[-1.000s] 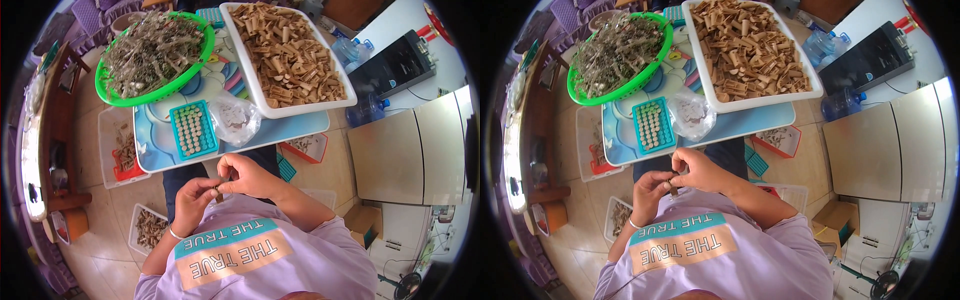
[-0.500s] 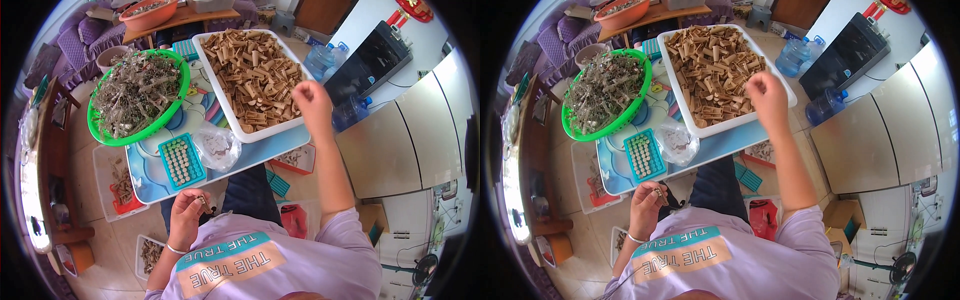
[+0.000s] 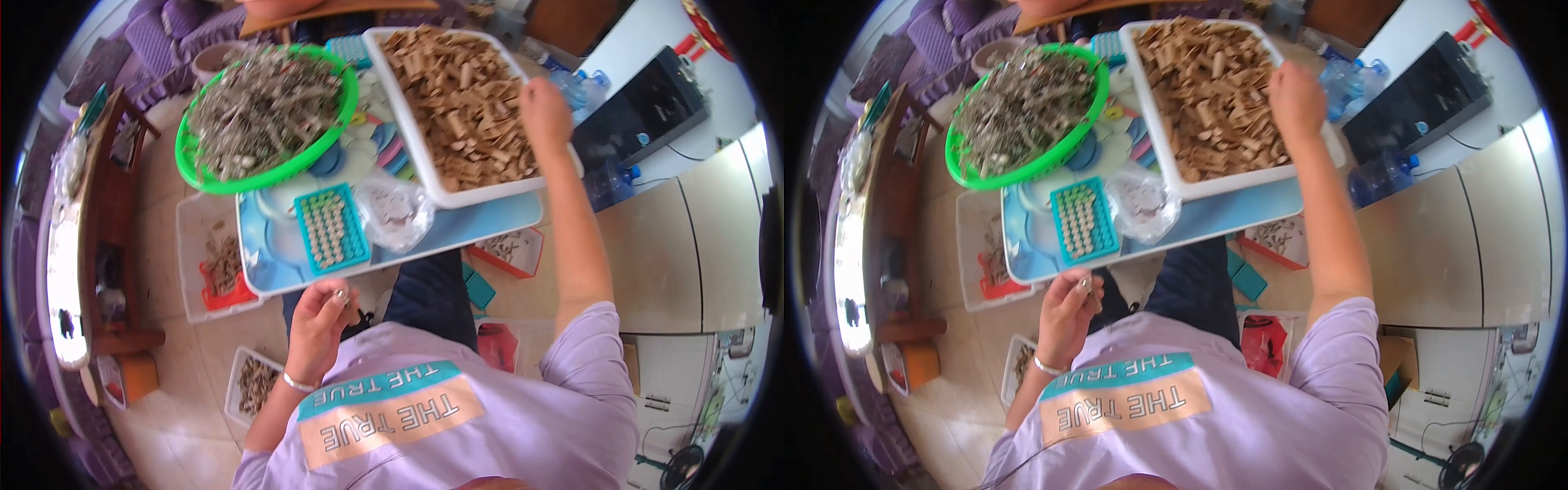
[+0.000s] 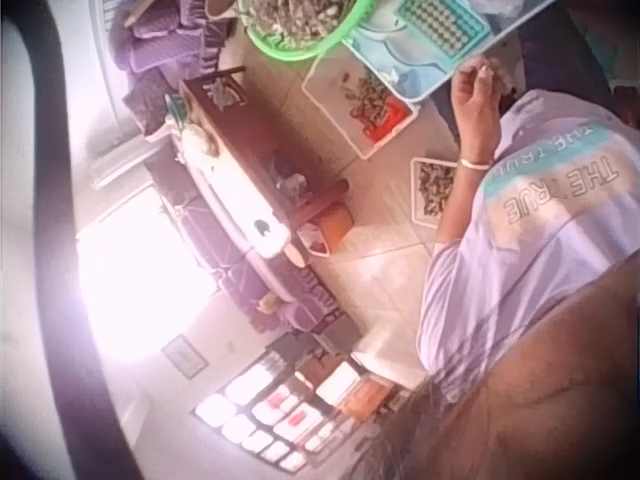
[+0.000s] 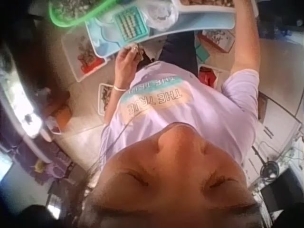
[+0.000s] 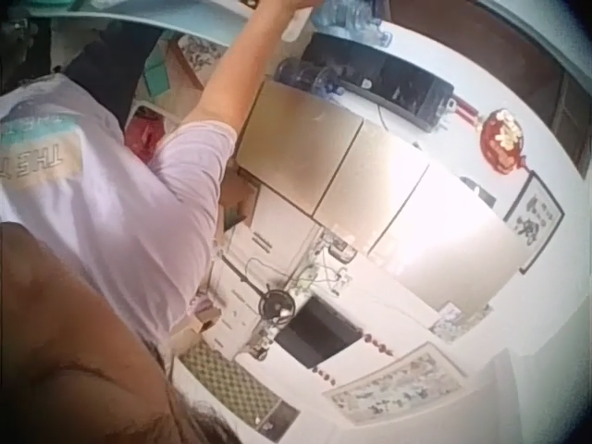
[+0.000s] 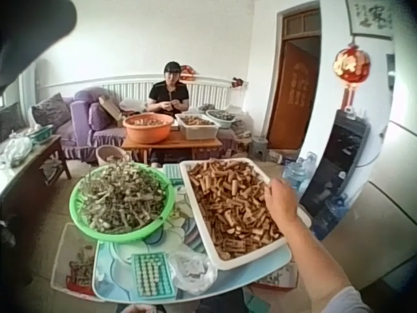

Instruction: The person assembles cylindrical components by inserting wires, LED lights, and metal pieces into cardboard tubes by hand, then gathers and packs the materials and trays into storage containers on the floor.

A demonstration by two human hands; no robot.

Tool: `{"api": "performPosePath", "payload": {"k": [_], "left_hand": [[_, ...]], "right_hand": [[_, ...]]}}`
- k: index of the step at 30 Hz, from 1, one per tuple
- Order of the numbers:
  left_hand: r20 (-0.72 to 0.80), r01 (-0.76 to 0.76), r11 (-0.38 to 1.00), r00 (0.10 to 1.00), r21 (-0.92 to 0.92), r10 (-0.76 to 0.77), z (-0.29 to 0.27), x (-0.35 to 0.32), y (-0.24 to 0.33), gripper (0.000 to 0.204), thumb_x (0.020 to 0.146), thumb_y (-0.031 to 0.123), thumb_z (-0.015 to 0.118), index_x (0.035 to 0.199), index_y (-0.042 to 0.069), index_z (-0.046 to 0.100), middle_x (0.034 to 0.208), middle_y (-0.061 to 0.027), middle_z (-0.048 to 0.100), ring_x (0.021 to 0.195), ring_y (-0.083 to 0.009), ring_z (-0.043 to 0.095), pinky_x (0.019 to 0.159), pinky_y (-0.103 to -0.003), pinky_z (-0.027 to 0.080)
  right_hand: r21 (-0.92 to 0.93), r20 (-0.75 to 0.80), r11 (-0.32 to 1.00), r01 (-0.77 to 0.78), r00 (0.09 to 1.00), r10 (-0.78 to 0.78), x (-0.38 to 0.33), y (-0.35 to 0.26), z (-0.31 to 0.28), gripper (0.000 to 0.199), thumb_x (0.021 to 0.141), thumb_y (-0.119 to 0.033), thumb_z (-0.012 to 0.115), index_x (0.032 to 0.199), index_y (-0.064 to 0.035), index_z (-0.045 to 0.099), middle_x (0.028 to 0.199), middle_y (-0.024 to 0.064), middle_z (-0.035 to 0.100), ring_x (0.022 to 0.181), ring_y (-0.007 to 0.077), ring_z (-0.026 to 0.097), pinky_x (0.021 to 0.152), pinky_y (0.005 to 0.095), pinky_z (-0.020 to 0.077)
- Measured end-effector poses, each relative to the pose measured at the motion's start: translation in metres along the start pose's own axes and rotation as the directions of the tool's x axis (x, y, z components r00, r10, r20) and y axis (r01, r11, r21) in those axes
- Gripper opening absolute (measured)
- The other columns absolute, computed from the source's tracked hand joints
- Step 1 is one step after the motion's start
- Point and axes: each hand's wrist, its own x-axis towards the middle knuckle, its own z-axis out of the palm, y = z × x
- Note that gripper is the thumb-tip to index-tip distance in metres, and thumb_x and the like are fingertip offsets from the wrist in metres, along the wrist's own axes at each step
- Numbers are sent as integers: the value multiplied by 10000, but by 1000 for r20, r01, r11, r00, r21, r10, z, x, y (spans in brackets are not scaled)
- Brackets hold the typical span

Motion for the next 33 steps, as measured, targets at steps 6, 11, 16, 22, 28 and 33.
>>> {"api": "performPosePath", "payload": {"k": [6,11,16,22,28,33], "left_hand": [[146,-46,996,988,-80,57,13,16,1,180,947,92,581,1119,53,548,1044,-94,642,902,-151,608,778,-292,509],[193,-100,994,975,-50,108,10,10,3,220,944,122,602,1148,73,535,1069,-83,639,949,-154,615,816,-294,509],[183,-146,987,971,-69,157,0,3,3,208,948,112,593,1139,58,533,1068,-77,638,962,-155,611,852,-300,501],[93,-189,978,976,-87,197,-3,5,-4,220,933,88,616,1133,46,535,1062,-58,625,959,-130,601,853,-285,501],[69,-213,973,973,-86,220,-9,12,-9,315,877,86,694,1148,50,538,1088,-37,605,1009,-117,576,906,-280,479],[119,-254,962,957,-102,265,-10,17,-14,360,852,59,712,1167,50,538,1086,-18,585,1011,-107,557,912,-259,464]], "right_hand": [[612,168,774,165,929,-331,-115,-133,-83,79,860,-135,620,866,-68,579,855,127,631,767,340,620,643,423,498],[846,183,521,109,860,-477,-200,-172,-86,155,805,-36,687,902,-33,566,946,142,630,788,310,635,663,366,523],[742,611,-50,-668,706,-358,-229,-176,-81,127,867,-24,689,932,-22,580,999,63,648,887,89,602,750,249,510],[551,713,-259,-793,609,-348,-227,-179,-83,221,846,1,709,1006,-8,557,1007,73,626,898,94,594,836,241,485],[717,605,-181,-674,729,-319,-239,-188,-90,285,828,26,715,1054,-1,544,1045,63,573,919,115,592,821,249,492],[814,534,-34,-580,771,-347,-245,-187,-82,319,796,40,731,1066,-9,567,1041,64,559,895,124,581,796,247,486]]}}
